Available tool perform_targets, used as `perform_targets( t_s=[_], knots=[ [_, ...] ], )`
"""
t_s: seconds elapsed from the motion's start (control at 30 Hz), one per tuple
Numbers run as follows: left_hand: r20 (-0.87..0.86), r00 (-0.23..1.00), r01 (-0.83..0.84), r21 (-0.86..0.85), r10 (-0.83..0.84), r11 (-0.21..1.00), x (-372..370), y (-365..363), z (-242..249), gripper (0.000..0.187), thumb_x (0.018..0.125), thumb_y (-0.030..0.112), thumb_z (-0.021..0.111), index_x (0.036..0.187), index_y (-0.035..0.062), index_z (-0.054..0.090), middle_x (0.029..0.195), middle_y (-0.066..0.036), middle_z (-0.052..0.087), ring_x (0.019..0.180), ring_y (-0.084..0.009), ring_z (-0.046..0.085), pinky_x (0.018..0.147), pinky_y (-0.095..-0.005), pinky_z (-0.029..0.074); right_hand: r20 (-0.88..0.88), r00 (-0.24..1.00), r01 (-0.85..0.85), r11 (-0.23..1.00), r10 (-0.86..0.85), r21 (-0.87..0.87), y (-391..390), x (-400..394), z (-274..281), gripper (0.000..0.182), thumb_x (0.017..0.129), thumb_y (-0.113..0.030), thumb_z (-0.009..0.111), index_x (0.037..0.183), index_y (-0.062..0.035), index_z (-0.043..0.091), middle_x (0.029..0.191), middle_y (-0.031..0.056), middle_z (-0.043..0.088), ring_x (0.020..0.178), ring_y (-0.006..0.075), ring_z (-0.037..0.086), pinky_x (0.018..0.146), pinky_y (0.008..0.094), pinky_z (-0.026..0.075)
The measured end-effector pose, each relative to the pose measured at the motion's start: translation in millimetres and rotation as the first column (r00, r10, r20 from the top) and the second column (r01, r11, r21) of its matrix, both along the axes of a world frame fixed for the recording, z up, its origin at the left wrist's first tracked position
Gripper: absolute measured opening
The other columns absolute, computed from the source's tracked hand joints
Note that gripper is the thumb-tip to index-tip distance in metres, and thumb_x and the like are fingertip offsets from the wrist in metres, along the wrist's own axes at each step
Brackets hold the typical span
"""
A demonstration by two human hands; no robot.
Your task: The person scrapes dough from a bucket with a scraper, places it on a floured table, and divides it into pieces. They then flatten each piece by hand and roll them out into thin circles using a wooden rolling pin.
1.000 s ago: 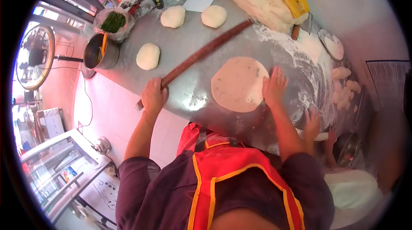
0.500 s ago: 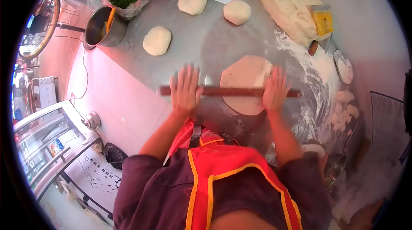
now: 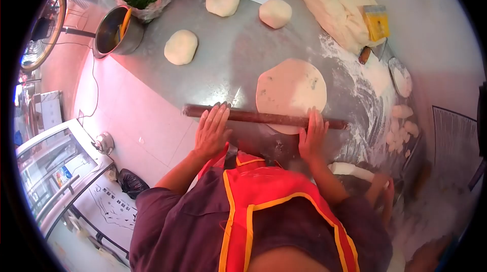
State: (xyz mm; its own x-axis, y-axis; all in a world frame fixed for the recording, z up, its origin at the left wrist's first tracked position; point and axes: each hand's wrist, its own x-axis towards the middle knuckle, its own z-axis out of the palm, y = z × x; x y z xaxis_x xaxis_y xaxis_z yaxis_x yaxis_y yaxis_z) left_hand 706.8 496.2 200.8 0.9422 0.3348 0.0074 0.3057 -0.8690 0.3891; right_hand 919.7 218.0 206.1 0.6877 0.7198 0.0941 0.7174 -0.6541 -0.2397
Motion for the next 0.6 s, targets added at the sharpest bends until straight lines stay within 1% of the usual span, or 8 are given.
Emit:
perform_targets(
  t_s=[0.03, 0.1, 0.17, 0.23, 0.3, 0.43, 0.47, 0.6],
  knots=[
    [-0.064, 0.998, 0.02, -0.002, -0.021, 1.0, -2, 0, -1, 0.066, 0.085, 0.027, 0.067, 0.143, 0.0066, 0.044, 0.149, -0.012, 0.044, 0.137, -0.0299, 0.04, 0.114, -0.0468, 0.028, -0.017, 1.0, -0.008, 1.0, 0.008, -0.009, -6, -4, 2, 0.058, 0.096, -0.025, 0.051, 0.148, -0.0031, 0.036, 0.151, 0.0188, 0.038, 0.141, 0.0342, 0.034, 0.114, 0.0569, 0.02],
    [0.037, 0.999, -0.005, 0.047, 0.003, 0.999, 29, 24, -4, 0.06, 0.09, 0.027, 0.062, 0.143, 0.0073, 0.045, 0.149, -0.011, 0.043, 0.137, -0.0294, 0.039, 0.113, -0.047, 0.029, 0.046, 0.999, 0.023, 1.0, -0.022, -0.013, 8, 41, -10, 0.055, 0.099, -0.027, 0.048, 0.148, -0.0048, 0.036, 0.149, 0.0191, 0.041, 0.139, 0.0353, 0.037, 0.114, 0.0572, 0.02],
    [0.054, 0.998, -0.054, 0.217, 0.043, 0.975, 66, 35, 20, 0.056, 0.093, 0.03, 0.058, 0.142, 0.0067, 0.044, 0.149, -0.013, 0.043, 0.136, -0.0301, 0.04, 0.111, -0.0481, 0.031, 0.099, 0.991, 0.093, 0.995, -0.096, 0.03, 35, 69, -3, 0.053, 0.101, -0.028, 0.047, 0.148, -0.0061, 0.036, 0.147, 0.0184, 0.044, 0.136, 0.0367, 0.04, 0.114, 0.0574, 0.023],
    [0.031, 0.997, -0.079, 0.18, 0.074, 0.98, 66, 28, 17, 0.059, 0.091, 0.028, 0.059, 0.144, 0.009, 0.043, 0.15, -0.014, 0.041, 0.139, -0.0316, 0.037, 0.112, -0.0492, 0.029, 0.2, 0.977, 0.091, 0.993, -0.074, -0.076, 40, 68, -7, 0.053, 0.101, -0.027, 0.047, 0.148, -0.0062, 0.036, 0.147, 0.0179, 0.044, 0.135, 0.0374, 0.041, 0.114, 0.0575, 0.024],
    [0.028, 0.999, -0.035, 0.058, 0.034, 0.998, 32, 11, 12, 0.063, 0.087, 0.027, 0.063, 0.144, 0.0085, 0.043, 0.15, -0.013, 0.041, 0.139, -0.0311, 0.037, 0.113, -0.0495, 0.028, 0.172, 0.983, 0.069, 0.997, -0.064, -0.022, 11, 40, -11, 0.055, 0.099, -0.026, 0.05, 0.148, -0.0056, 0.036, 0.147, 0.0181, 0.043, 0.137, 0.0371, 0.039, 0.114, 0.0577, 0.023],
    [0.056, 0.998, -0.002, 0.129, -0.006, 0.992, -41, -31, 0, 0.054, 0.086, 0.017, 0.062, 0.138, 0.0109, 0.05, 0.133, -0.005, 0.055, 0.13, -0.0238, 0.046, 0.114, -0.0471, 0.028, 0.058, 0.992, 0.109, 0.994, -0.11, 0.029, -63, -56, -17, 0.063, 0.093, -0.024, 0.057, 0.148, -0.0035, 0.034, 0.152, 0.0184, 0.036, 0.14, 0.0392, 0.032, 0.114, 0.0602, 0.021],
    [0.099, 0.995, -0.025, 0.18, 0.007, 0.983, -49, -34, -2, 0.045, 0.083, 0.015, 0.064, 0.127, 0.0115, 0.056, 0.12, -0.005, 0.058, 0.119, -0.0239, 0.052, 0.107, -0.045, 0.033, 0.003, 0.993, 0.117, 0.992, -0.117, 0.047, -76, -69, -21, 0.064, 0.092, -0.024, 0.058, 0.148, -0.0032, 0.034, 0.152, 0.0185, 0.034, 0.14, 0.04, 0.032, 0.114, 0.061, 0.02],
    [0.032, 0.994, -0.1, -0.023, 0.101, 0.995, -52, -25, 0, 0.033, 0.078, 0.012, 0.067, 0.111, 0.0111, 0.06, 0.106, -0.006, 0.061, 0.103, -0.029, 0.056, 0.09, -0.0438, 0.039, -0.022, 0.998, 0.054, 0.998, -0.054, 0.008, -76, -61, 7, 0.066, 0.091, -0.023, 0.059, 0.148, -0.0034, 0.033, 0.151, 0.0185, 0.036, 0.14, 0.0396, 0.031, 0.114, 0.0623, 0.018]
  ],
)
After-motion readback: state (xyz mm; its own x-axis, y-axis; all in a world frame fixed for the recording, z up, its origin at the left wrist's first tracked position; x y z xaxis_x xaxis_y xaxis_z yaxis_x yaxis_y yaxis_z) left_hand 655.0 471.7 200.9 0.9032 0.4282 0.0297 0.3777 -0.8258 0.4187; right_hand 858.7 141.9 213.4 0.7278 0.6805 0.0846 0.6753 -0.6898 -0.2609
